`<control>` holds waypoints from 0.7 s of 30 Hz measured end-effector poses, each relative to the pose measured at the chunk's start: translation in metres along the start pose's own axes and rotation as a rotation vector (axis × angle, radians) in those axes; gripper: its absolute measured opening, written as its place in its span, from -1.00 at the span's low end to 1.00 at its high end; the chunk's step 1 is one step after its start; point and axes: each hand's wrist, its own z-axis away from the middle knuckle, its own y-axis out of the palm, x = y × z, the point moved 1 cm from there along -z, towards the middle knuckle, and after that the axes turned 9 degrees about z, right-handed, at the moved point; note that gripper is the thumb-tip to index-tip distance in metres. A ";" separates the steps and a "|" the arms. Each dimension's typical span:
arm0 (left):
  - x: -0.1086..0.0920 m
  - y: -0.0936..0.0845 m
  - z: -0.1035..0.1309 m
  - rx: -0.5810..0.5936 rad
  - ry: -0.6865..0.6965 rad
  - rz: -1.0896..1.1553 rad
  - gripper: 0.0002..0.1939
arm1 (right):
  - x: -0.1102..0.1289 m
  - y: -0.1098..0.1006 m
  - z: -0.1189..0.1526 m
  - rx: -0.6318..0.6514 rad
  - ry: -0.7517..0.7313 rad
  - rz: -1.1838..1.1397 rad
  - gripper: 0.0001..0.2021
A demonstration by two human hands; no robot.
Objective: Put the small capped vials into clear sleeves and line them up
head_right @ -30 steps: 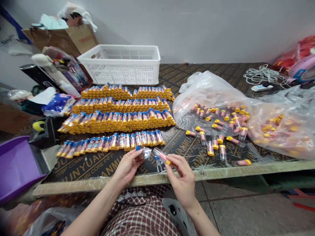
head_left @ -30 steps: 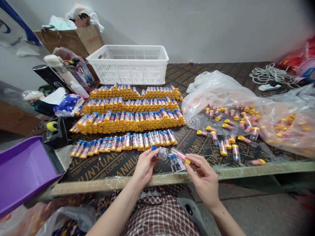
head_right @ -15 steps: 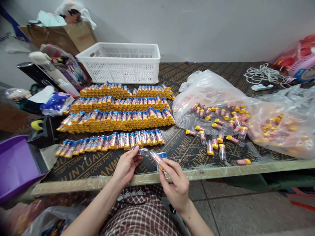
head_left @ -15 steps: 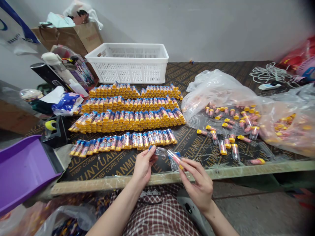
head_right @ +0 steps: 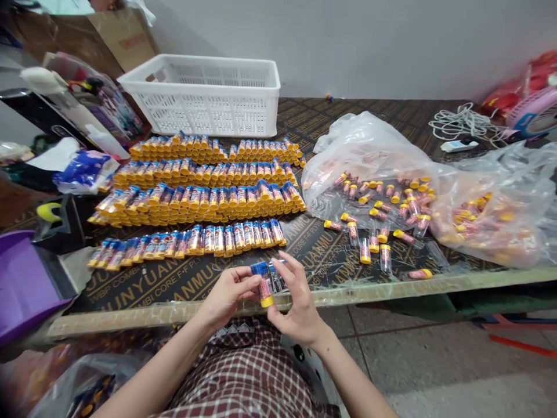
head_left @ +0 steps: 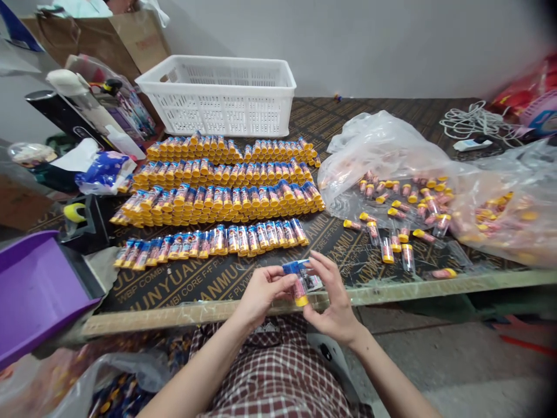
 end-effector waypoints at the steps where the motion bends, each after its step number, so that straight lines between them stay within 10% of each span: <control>1: 0.001 0.001 0.001 0.004 -0.012 -0.011 -0.65 | -0.001 0.000 0.000 0.045 -0.010 -0.036 -0.18; 21: -0.002 -0.003 0.006 -0.043 -0.003 -0.078 -0.65 | -0.008 0.001 -0.013 0.158 -0.019 -0.225 -0.17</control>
